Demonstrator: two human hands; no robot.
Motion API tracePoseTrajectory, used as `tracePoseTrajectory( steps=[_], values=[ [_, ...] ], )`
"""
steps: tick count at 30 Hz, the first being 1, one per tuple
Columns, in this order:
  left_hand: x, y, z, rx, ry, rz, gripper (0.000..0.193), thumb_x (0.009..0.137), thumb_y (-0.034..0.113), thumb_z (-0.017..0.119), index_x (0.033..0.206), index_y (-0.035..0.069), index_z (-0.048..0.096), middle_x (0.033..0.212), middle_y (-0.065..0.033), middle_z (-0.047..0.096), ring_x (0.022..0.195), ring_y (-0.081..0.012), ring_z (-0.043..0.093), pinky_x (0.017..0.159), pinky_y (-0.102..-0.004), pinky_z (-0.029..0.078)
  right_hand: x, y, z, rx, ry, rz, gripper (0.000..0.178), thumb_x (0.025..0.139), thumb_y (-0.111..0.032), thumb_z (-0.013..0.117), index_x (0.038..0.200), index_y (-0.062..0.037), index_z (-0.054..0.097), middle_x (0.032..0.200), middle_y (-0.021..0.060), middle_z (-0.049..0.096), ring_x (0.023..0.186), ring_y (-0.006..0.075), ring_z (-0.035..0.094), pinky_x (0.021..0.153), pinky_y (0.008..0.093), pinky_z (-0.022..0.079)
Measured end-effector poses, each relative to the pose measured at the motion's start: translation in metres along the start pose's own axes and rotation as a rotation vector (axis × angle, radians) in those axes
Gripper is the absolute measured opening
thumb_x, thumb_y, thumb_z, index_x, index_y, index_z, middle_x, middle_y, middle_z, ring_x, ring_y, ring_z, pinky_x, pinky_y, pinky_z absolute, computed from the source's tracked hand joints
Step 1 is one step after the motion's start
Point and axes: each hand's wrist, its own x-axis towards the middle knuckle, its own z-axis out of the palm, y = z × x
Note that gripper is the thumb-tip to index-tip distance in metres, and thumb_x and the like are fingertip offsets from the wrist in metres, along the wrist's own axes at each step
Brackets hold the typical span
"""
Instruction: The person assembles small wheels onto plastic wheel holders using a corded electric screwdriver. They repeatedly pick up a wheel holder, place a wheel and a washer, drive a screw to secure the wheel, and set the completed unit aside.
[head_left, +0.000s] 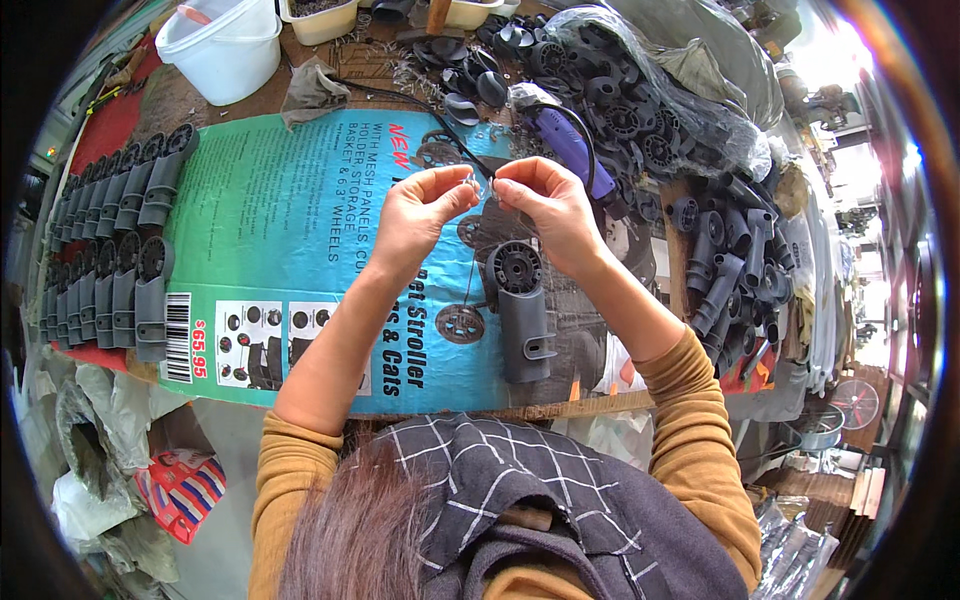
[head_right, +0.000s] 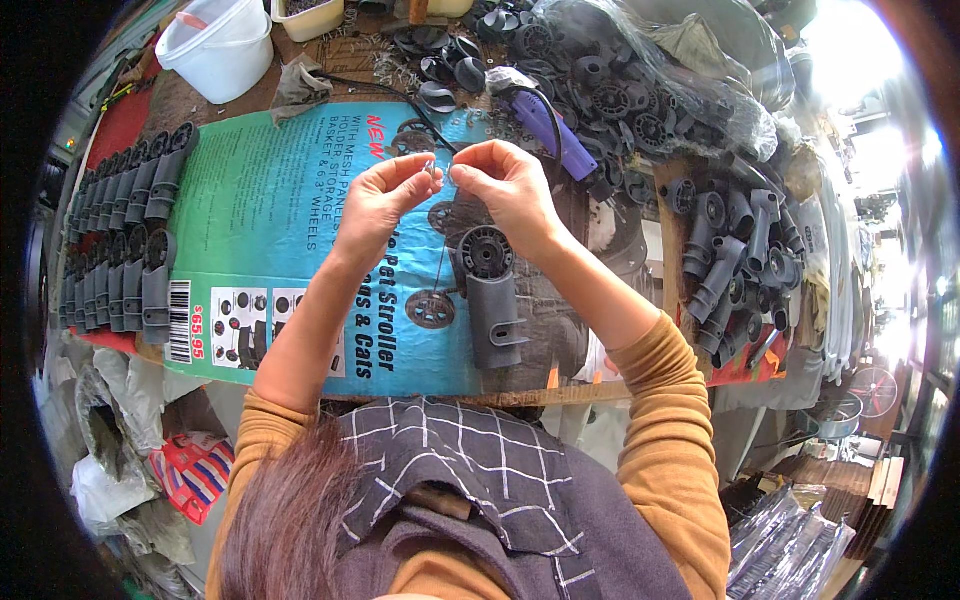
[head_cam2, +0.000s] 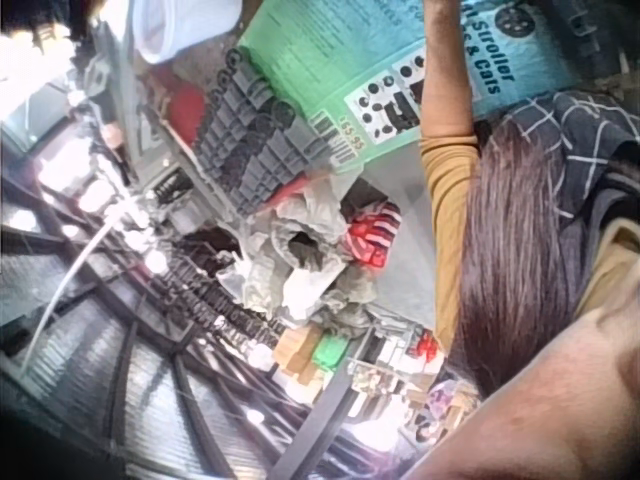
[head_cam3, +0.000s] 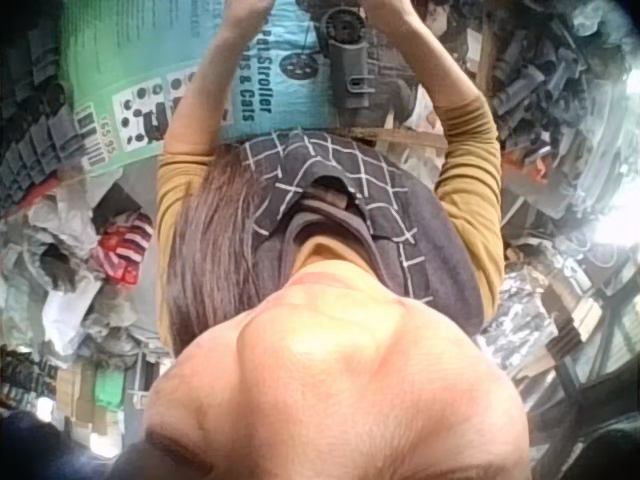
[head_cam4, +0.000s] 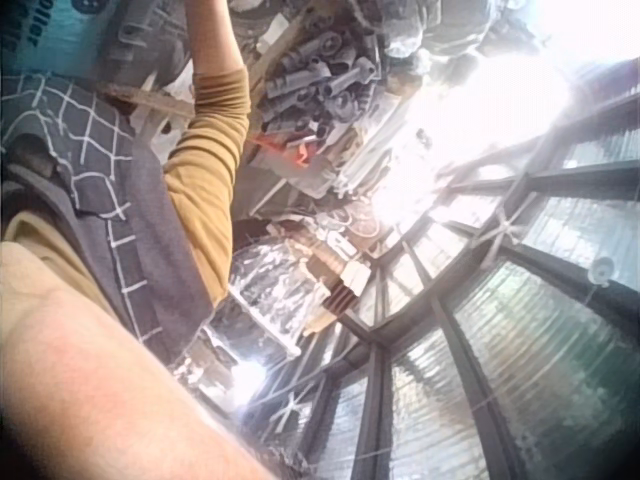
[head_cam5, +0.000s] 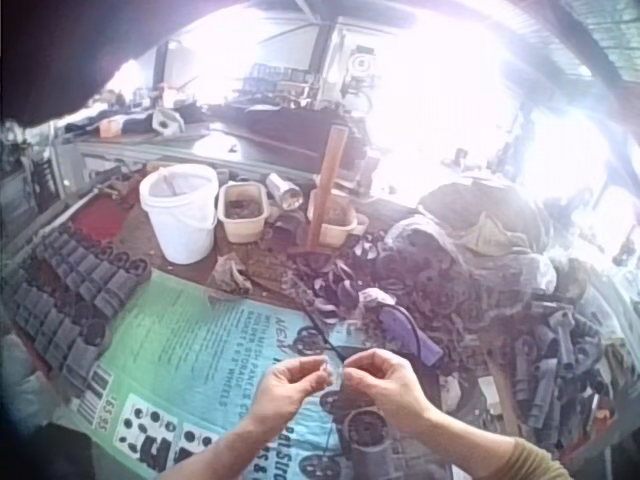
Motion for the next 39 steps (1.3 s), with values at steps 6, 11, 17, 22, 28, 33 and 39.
tracePoseTrajectory(
  steps=[6,11,17,22,28,33,39],
  values=[
    [-0.009,0.002,0.000,0.015,0.010,-0.100,0.034,0.090,0.017,0.071,0.117,-0.001,0.062,0.102,-0.0119,0.070,0.091,-0.0150,0.067,0.082,-0.0255,0.055,0.011,-0.007,-0.013,-0.773,0.232,-0.489,0.024,0.081,-0.007,0.072,0.103,-0.0021,0.065,0.106,0.0083,0.064,0.089,0.0162,0.065,0.083,0.0282,0.052],
    [-0.020,0.004,0.012,0.063,0.059,0.026,0.035,0.090,0.016,0.070,0.117,-0.003,0.061,0.101,-0.0122,0.070,0.089,-0.0151,0.067,0.081,-0.0263,0.054,-0.012,-0.010,-0.009,-0.620,0.206,-0.403,0.032,0.082,-0.017,0.075,0.108,-0.0017,0.064,0.097,0.0121,0.068,0.086,0.0187,0.067,0.077,0.0301,0.053],
    [-0.042,-0.008,0.040,0.434,-0.012,0.180,0.047,0.088,0.025,0.072,0.123,-0.004,0.058,0.109,-0.0146,0.067,0.096,-0.0170,0.064,0.085,-0.0302,0.052,-0.060,-0.014,-0.017,-0.578,0.125,-0.331,0.022,0.081,-0.009,0.073,0.101,-0.0023,0.067,0.083,0.0083,0.067,0.073,0.0143,0.065,0.067,0.0272,0.053],
    [-0.066,-0.024,0.055,1.380,-0.091,0.138,0.094,0.068,0.057,0.077,0.137,0.001,0.047,0.133,-0.0155,0.049,0.123,-0.0332,0.042,0.104,-0.0471,0.035,-0.077,-0.006,-0.036,-0.908,-0.004,-0.284,0.021,0.079,-0.004,0.068,0.100,-0.0044,0.067,0.090,0.0111,0.064,0.082,0.0283,0.065,0.074,0.0362,0.053],
    [-0.058,-0.027,0.051,1.325,-0.125,0.113,0.088,0.065,0.052,0.080,0.135,0.007,0.051,0.132,-0.0112,0.051,0.122,-0.0325,0.042,0.102,-0.0465,0.035,-0.073,0.023,-0.026,-1.008,-0.082,-0.490,0.024,0.079,-0.004,0.068,0.102,-0.0040,0.066,0.093,0.0117,0.063,0.089,0.0318,0.062,0.079,0.0395,0.051],
    [-0.057,-0.025,0.049,1.326,-0.137,0.149,0.084,0.064,0.048,0.081,0.134,0.010,0.052,0.131,-0.0097,0.052,0.122,-0.0323,0.042,0.101,-0.0471,0.034,-0.066,0.024,-0.022,-0.999,-0.090,-0.520,0.019,0.076,-0.004,0.066,0.095,-0.0032,0.063,0.089,0.0116,0.059,0.089,0.0325,0.058,0.079,0.0422,0.049],
    [-0.053,-0.014,0.049,1.315,-0.205,0.121,0.082,0.062,0.044,0.081,0.131,0.010,0.053,0.128,-0.0087,0.052,0.121,-0.0331,0.041,0.101,-0.0465,0.034,-0.072,0.001,-0.024,-1.055,-0.193,-0.417,0.045,0.077,-0.012,0.071,0.119,-0.0044,0.055,0.095,0.0142,0.060,0.096,0.0330,0.058,0.086,0.0406,0.048]
  ],
)
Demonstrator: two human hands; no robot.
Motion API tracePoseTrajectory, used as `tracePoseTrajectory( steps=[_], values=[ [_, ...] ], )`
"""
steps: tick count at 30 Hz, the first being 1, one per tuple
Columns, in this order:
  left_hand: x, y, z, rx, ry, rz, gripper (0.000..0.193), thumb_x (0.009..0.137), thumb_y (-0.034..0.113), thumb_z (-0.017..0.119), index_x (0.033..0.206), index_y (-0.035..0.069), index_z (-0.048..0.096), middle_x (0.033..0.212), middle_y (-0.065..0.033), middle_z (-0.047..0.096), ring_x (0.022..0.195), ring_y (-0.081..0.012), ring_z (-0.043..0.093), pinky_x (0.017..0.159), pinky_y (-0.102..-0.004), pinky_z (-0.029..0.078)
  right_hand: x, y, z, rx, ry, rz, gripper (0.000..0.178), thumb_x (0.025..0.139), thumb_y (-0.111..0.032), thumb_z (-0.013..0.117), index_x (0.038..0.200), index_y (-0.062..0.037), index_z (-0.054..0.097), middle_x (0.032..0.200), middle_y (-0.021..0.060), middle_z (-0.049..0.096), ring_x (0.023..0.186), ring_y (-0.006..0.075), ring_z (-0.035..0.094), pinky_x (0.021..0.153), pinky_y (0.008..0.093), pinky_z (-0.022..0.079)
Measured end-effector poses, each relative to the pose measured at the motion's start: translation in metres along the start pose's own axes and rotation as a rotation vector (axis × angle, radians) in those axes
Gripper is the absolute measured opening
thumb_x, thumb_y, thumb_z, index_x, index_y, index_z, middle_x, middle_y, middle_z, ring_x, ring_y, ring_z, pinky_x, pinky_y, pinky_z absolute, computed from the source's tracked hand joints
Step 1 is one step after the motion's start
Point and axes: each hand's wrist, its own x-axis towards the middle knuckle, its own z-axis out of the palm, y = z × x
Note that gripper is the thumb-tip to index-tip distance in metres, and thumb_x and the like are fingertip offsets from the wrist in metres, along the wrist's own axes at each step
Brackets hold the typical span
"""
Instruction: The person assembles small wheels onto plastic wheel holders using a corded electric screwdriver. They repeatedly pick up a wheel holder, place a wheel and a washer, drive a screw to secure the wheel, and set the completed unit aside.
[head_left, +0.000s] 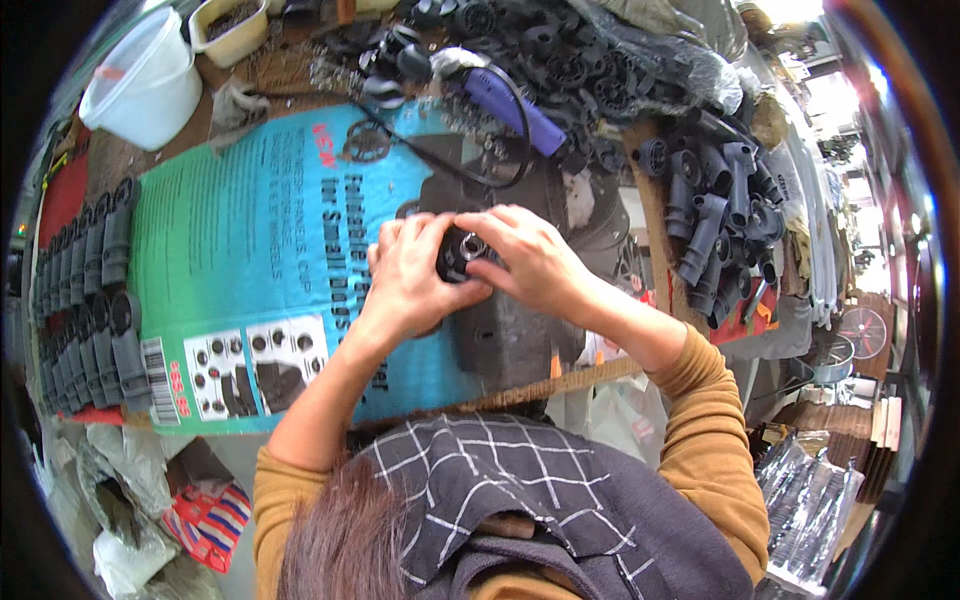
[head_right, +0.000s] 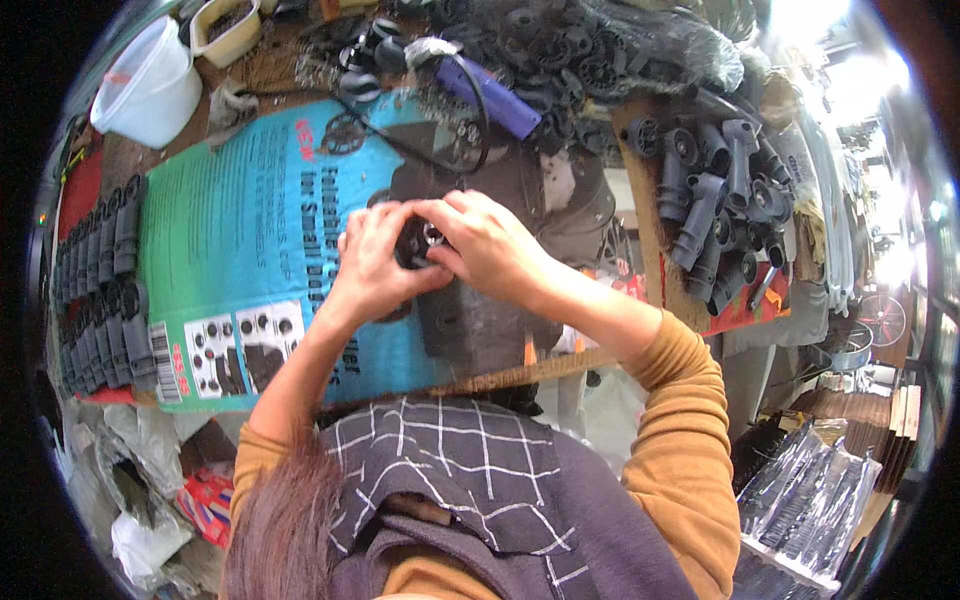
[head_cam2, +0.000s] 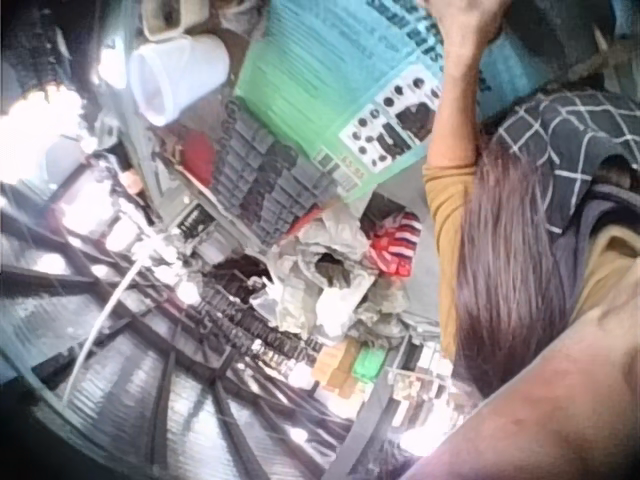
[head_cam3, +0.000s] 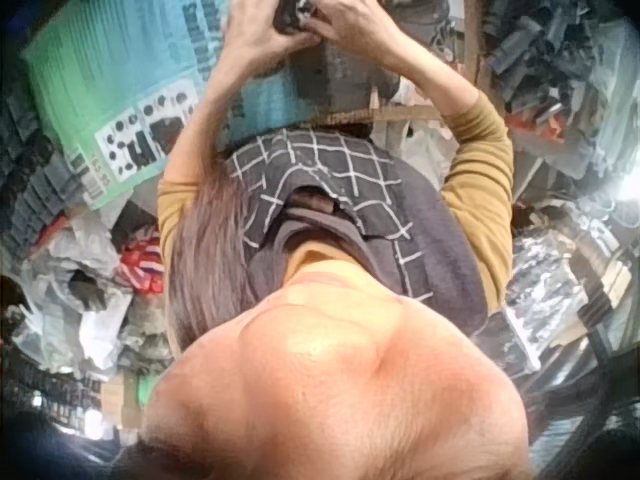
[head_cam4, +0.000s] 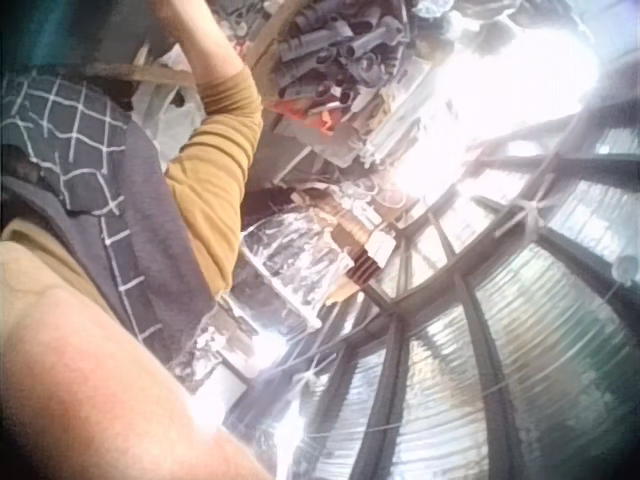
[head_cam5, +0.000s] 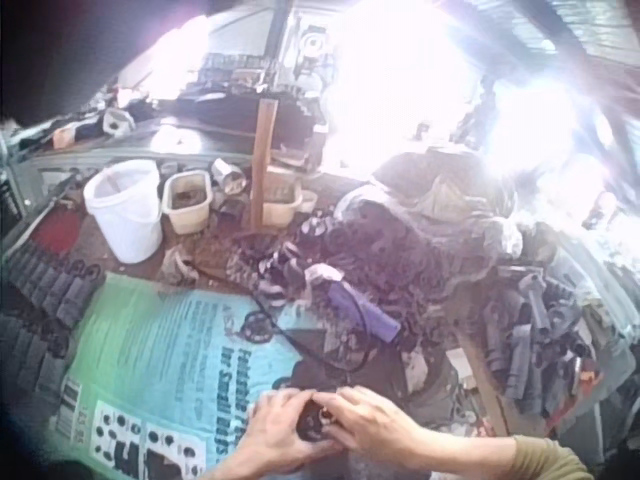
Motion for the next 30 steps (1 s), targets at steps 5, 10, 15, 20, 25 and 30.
tracePoseTrajectory(
  steps=[5,10,15,20,25,30],
  values=[
    [-0.007,0.005,-0.013,0.016,-0.097,0.017,0.086,0.062,0.046,0.081,0.133,0.007,0.051,0.128,-0.0103,0.051,0.120,-0.0324,0.040,0.101,-0.0464,0.033,0.046,0.061,-0.057,-0.010,0.468,0.170,0.020,0.077,-0.019,0.076,0.080,-0.0023,0.065,0.074,0.0126,0.063,0.072,0.0277,0.064,0.066,0.0379,0.051],
    [-0.014,0.006,-0.017,-0.007,-0.191,-0.004,0.087,0.061,0.045,0.084,0.133,0.008,0.051,0.130,-0.0112,0.050,0.122,-0.0328,0.041,0.101,-0.0469,0.033,0.142,0.205,-0.077,-0.435,0.522,0.364,0.036,0.079,-0.023,0.072,0.111,-0.0073,0.067,0.108,0.0147,0.065,0.104,0.0325,0.060,0.092,0.0410,0.048],
    [-0.016,0.004,-0.014,-0.018,-0.176,0.006,0.089,0.062,0.047,0.083,0.135,0.009,0.050,0.132,-0.0094,0.049,0.124,-0.0312,0.038,0.103,-0.0461,0.031,0.171,0.256,-0.071,-0.547,0.383,0.286,0.041,0.079,-0.026,0.071,0.118,-0.0120,0.066,0.114,0.0108,0.065,0.113,0.0314,0.056,0.098,0.0405,0.043],
    [0.001,0.004,-0.030,-0.154,-0.108,-0.024,0.078,0.073,0.047,0.078,0.134,0.006,0.052,0.126,-0.0144,0.054,0.121,-0.0330,0.040,0.103,-0.0440,0.032,0.124,0.165,-0.094,0.257,0.587,0.329,0.033,0.093,-0.031,0.064,0.111,-0.0039,0.070,0.088,-0.0013,0.069,0.077,0.0052,0.057,0.067,0.0209,0.044],
    [0.027,0.027,-0.046,-0.870,0.106,0.071,0.060,0.084,0.030,0.075,0.132,0.002,0.052,0.107,-0.0094,0.062,0.092,-0.0146,0.060,0.080,-0.0293,0.051,0.044,0.044,-0.096,0.674,0.082,0.133,0.039,0.101,-0.032,0.051,0.115,0.0008,0.067,0.095,0.0041,0.069,0.086,0.0101,0.062,0.081,0.0252,0.048],
    [0.003,0.048,-0.053,-1.241,-0.056,-0.069,0.047,0.086,0.011,0.071,0.126,-0.002,0.048,0.108,-0.0102,0.061,0.097,-0.0132,0.063,0.083,-0.0268,0.053,0.013,-0.019,-0.078,0.315,0.291,-0.049,0.050,0.080,-0.034,0.076,0.115,-0.0030,0.060,0.102,0.0120,0.065,0.090,0.0252,0.064,0.081,0.0351,0.051]
  ],
)
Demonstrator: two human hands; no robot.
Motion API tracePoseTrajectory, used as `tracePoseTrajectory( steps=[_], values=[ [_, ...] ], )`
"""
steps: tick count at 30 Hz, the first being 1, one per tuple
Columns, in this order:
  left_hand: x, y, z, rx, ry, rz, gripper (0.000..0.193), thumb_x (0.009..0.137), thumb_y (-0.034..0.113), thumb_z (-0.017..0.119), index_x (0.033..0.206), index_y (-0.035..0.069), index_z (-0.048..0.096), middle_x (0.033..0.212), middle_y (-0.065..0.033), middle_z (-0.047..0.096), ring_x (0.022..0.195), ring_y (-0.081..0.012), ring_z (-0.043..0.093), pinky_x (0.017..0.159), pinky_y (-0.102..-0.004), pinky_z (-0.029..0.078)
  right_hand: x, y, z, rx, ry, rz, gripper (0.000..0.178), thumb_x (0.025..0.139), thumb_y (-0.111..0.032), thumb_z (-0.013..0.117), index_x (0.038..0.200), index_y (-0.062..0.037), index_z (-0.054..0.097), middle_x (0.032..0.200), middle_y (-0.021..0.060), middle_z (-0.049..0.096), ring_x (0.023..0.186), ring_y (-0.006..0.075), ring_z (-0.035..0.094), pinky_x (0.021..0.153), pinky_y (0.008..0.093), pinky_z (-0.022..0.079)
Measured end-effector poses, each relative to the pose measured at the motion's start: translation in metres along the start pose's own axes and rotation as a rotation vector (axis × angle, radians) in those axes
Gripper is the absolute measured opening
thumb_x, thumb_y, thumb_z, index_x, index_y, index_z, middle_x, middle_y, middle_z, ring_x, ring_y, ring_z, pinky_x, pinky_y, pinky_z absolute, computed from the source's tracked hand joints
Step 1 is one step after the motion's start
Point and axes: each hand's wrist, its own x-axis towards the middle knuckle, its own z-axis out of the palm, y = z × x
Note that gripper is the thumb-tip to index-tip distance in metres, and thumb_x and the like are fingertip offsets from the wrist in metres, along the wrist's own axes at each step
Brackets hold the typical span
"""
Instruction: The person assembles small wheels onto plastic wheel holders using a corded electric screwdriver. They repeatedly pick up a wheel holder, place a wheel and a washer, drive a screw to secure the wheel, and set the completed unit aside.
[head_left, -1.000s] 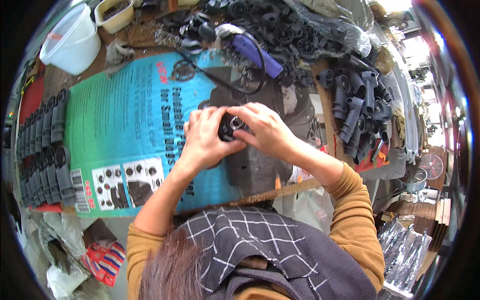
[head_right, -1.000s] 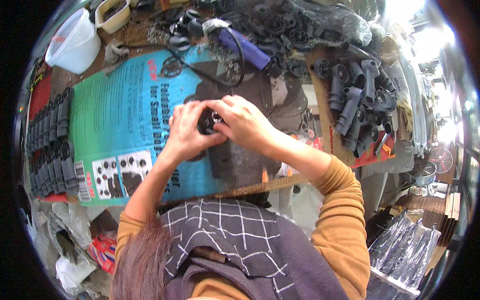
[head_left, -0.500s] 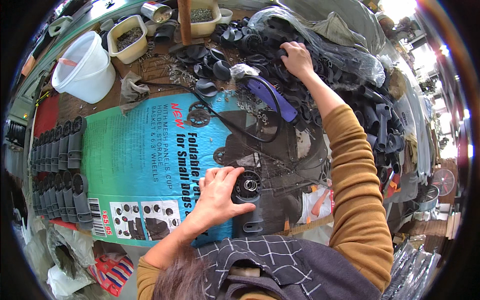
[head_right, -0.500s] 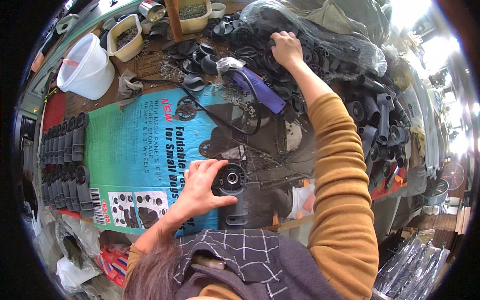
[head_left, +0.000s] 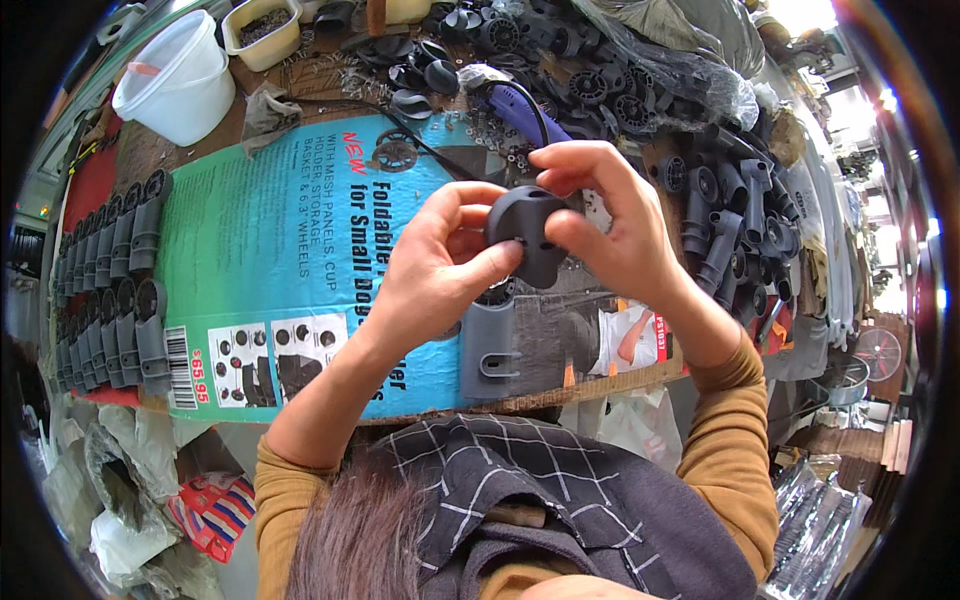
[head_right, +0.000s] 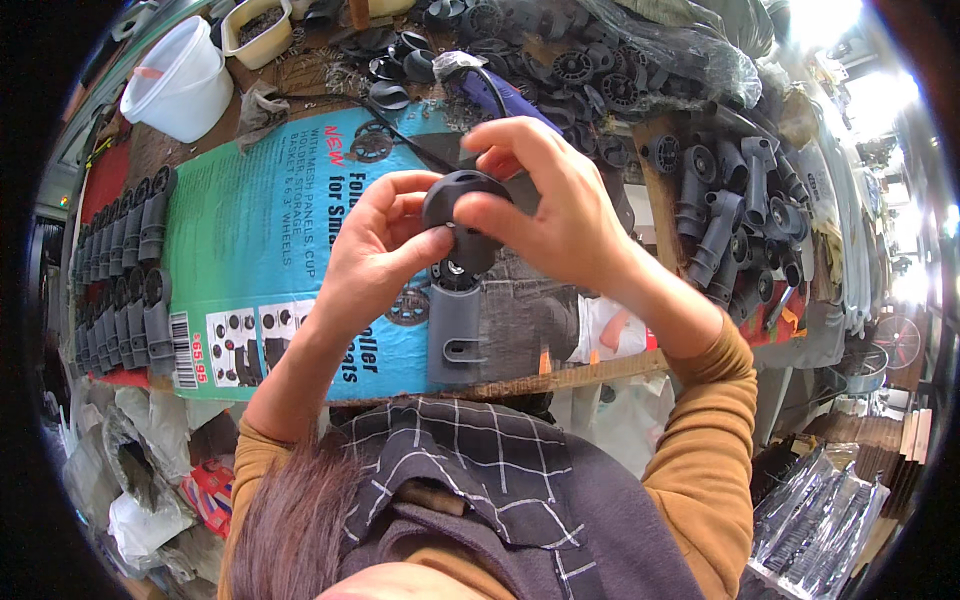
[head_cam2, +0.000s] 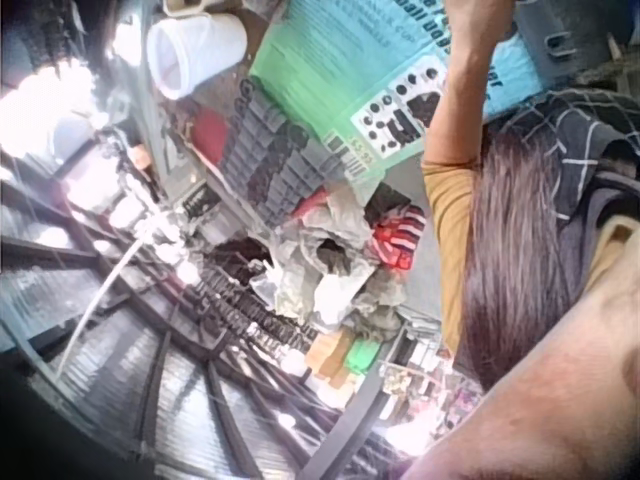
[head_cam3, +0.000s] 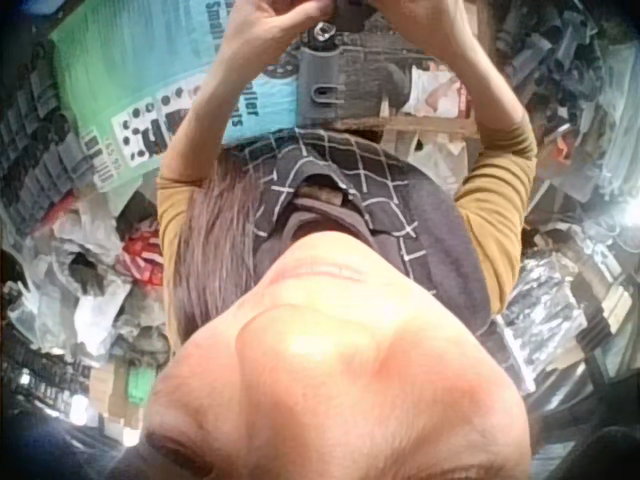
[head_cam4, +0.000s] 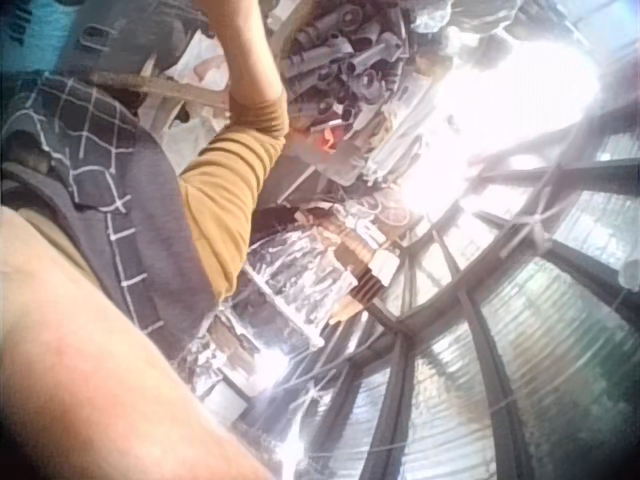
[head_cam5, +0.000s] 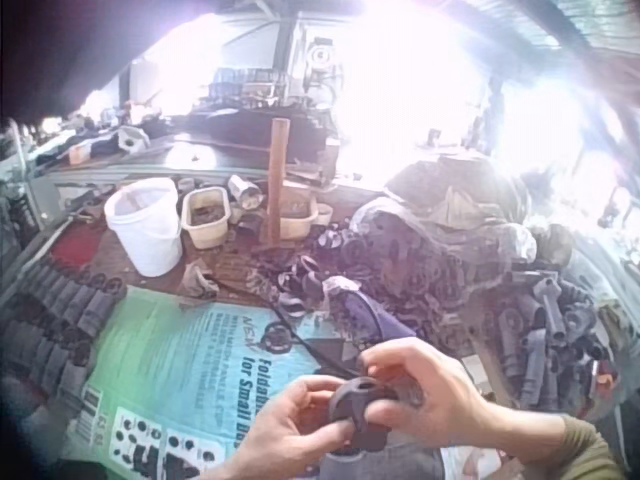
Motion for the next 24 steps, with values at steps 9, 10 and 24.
tracePoseTrajectory(
  steps=[9,10,24],
  values=[
    [-0.020,-0.028,-0.007,0.431,0.057,0.066,0.045,0.083,0.022,0.074,0.116,-0.001,0.054,0.108,-0.0095,0.059,0.096,-0.0152,0.060,0.078,-0.0286,0.053,-0.079,0.005,0.028,-0.105,0.170,0.221,0.041,0.073,-0.009,0.078,0.111,-0.0026,0.066,0.119,0.0192,0.062,0.105,0.0335,0.064,0.089,0.0389,0.051],
    [-0.022,-0.030,-0.014,0.507,0.051,-0.026,0.057,0.078,0.033,0.078,0.119,0.000,0.056,0.114,-0.0110,0.057,0.100,-0.0185,0.059,0.083,-0.0321,0.052,-0.089,0.013,0.028,-0.098,0.199,0.278,0.040,0.073,-0.008,0.077,0.111,-0.0029,0.066,0.119,0.0185,0.063,0.105,0.0329,0.064,0.089,0.0391,0.051],
    [-0.028,-0.068,-0.030,1.236,0.028,0.027,0.088,0.064,0.053,0.079,0.134,0.007,0.053,0.128,-0.0110,0.052,0.121,-0.0310,0.043,0.103,-0.0428,0.032,-0.078,0.013,0.042,-0.072,0.074,0.287,0.036,0.078,-0.014,0.075,0.112,-0.0063,0.066,0.106,0.0103,0.068,0.098,0.0250,0.064,0.087,0.0348,0.049]
  ],
)
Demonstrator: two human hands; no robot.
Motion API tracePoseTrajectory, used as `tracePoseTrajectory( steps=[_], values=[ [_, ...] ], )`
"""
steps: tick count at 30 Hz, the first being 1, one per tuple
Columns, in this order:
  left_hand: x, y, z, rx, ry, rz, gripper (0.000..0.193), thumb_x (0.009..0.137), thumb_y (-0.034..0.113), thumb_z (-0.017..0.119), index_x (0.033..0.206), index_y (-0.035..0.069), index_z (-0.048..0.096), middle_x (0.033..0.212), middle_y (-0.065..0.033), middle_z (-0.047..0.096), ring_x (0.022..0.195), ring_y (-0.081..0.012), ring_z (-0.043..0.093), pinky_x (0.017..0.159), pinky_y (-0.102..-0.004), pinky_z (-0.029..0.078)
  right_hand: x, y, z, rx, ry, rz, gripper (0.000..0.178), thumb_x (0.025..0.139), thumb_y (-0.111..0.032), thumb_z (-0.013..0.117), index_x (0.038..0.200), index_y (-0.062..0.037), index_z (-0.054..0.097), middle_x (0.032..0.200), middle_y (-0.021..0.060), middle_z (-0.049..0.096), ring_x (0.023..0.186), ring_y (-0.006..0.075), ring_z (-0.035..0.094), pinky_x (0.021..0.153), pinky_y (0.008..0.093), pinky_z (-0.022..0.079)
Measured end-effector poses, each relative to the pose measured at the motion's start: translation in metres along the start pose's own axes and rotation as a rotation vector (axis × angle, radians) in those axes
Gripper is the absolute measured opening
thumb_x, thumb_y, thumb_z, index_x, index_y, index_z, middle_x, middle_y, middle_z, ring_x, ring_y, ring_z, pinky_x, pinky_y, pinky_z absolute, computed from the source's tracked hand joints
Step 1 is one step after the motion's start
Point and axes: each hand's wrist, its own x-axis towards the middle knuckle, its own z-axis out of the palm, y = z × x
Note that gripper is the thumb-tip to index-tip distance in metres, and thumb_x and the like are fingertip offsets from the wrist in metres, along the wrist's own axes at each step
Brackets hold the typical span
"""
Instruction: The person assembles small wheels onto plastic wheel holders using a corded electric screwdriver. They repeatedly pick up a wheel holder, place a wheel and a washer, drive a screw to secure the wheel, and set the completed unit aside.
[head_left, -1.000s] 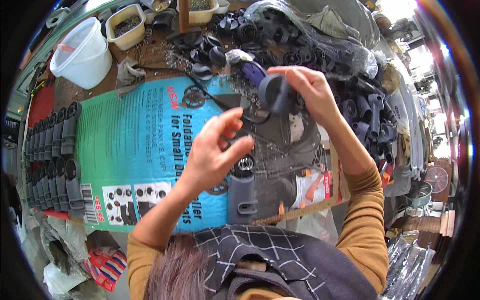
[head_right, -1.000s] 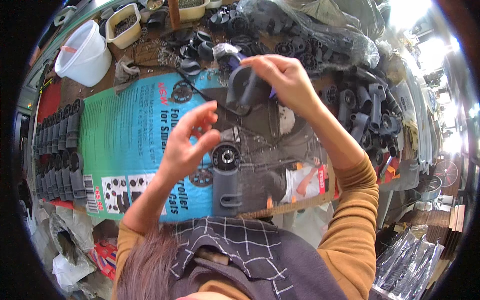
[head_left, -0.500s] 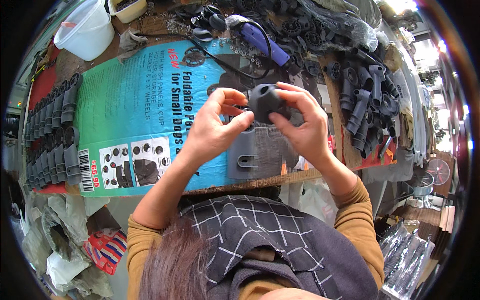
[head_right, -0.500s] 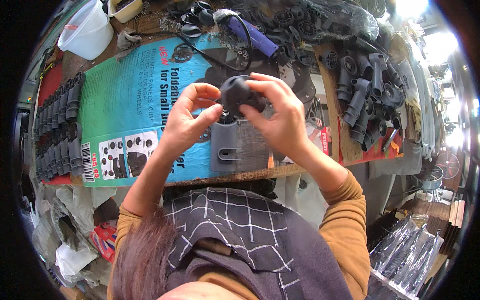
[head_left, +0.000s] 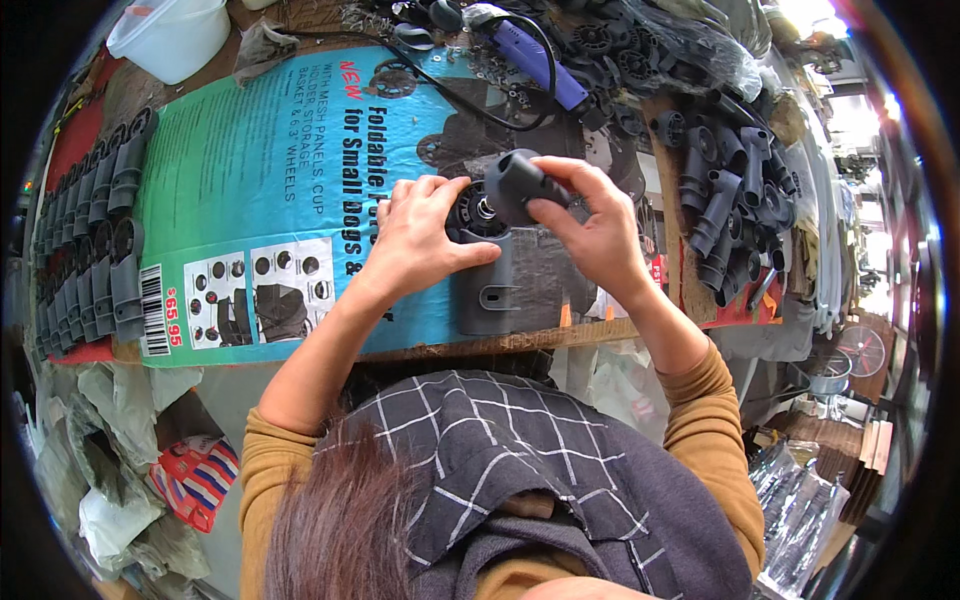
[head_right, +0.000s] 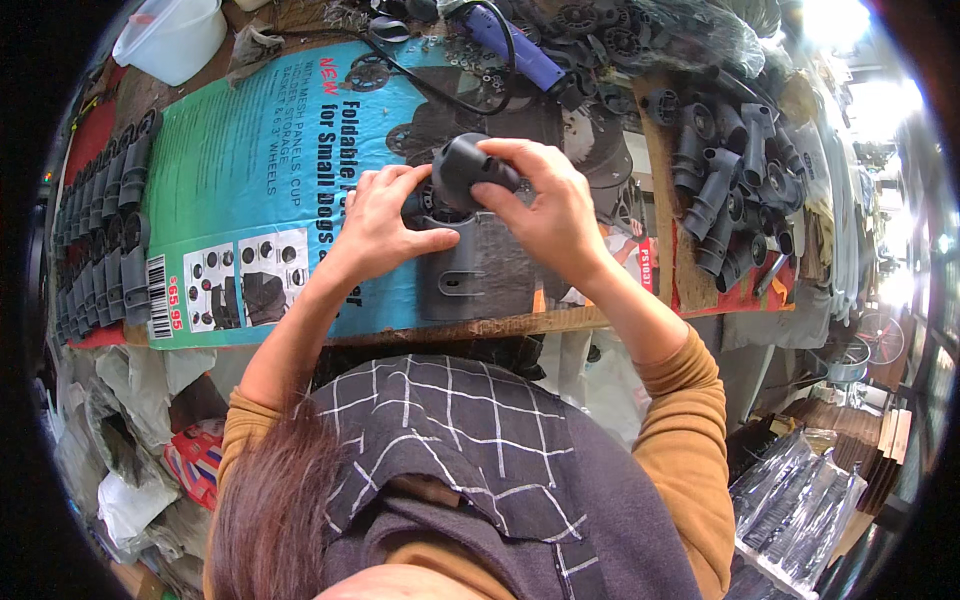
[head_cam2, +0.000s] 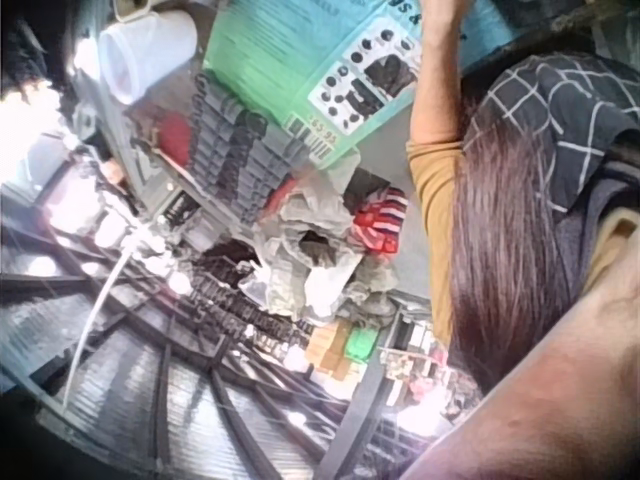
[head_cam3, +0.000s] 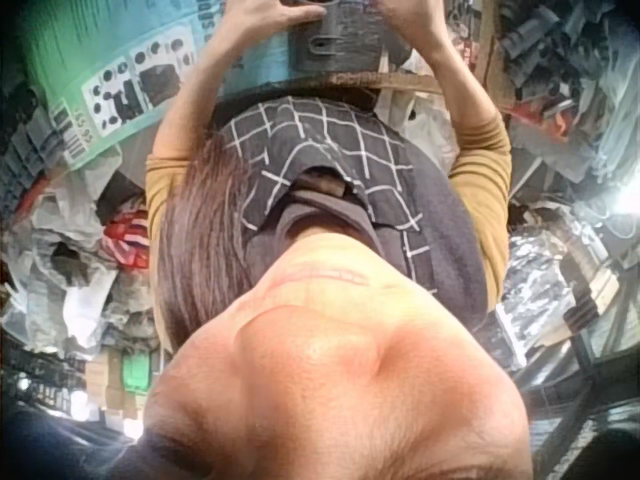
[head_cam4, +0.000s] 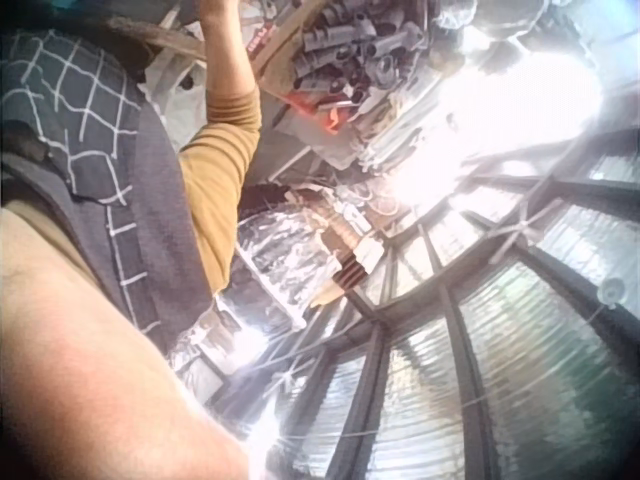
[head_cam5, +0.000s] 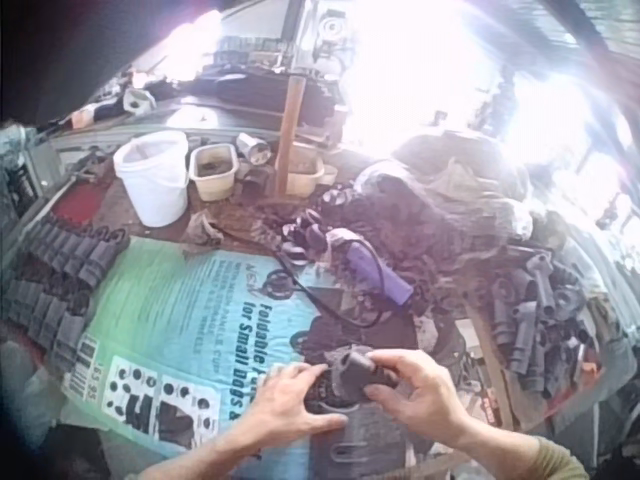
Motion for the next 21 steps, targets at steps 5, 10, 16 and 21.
tracePoseTrajectory(
  steps=[5,10,16,21],
  values=[
    [-0.003,-0.002,0.005,-0.042,0.012,-0.016,0.084,0.064,0.053,0.079,0.131,0.008,0.056,0.126,-0.0102,0.053,0.120,-0.0302,0.044,0.102,-0.0442,0.033,0.009,-0.003,0.020,-0.191,-0.168,-0.097,0.038,0.077,-0.011,0.075,0.113,-0.0057,0.067,0.110,0.0113,0.067,0.106,0.0282,0.061,0.093,0.0376,0.047],
    [0.005,-0.008,-0.003,-0.095,-0.005,-0.008,0.067,0.075,0.048,0.073,0.125,0.005,0.060,0.120,-0.0154,0.057,0.114,-0.0328,0.050,0.098,-0.0436,0.039,0.010,0.010,0.020,-0.174,-0.294,-0.068,0.037,0.077,-0.012,0.075,0.113,-0.0067,0.067,0.113,0.0113,0.067,0.108,0.0297,0.060,0.094,0.0397,0.046],
    [0.021,-0.005,-0.023,-0.181,-0.297,0.013,0.050,0.076,0.039,0.074,0.107,0.000,0.066,0.102,-0.0230,0.062,0.100,-0.0369,0.059,0.088,-0.0431,0.048,0.009,0.023,0.017,-0.080,-0.390,-0.052,0.040,0.077,-0.011,0.075,0.116,-0.0088,0.066,0.118,0.0108,0.066,0.109,0.0301,0.061,0.095,0.0405,0.047],
    [0.023,0.000,-0.022,-0.142,-0.302,0.027,0.053,0.074,0.030,0.079,0.111,-0.002,0.060,0.106,-0.0201,0.058,0.102,-0.0375,0.057,0.090,-0.0439,0.047,-0.002,0.031,0.028,0.115,-0.335,0.030,0.041,0.077,-0.007,0.074,0.117,-0.0084,0.064,0.123,0.0120,0.064,0.116,0.0300,0.059,0.098,0.0401,0.047]
  ],
)
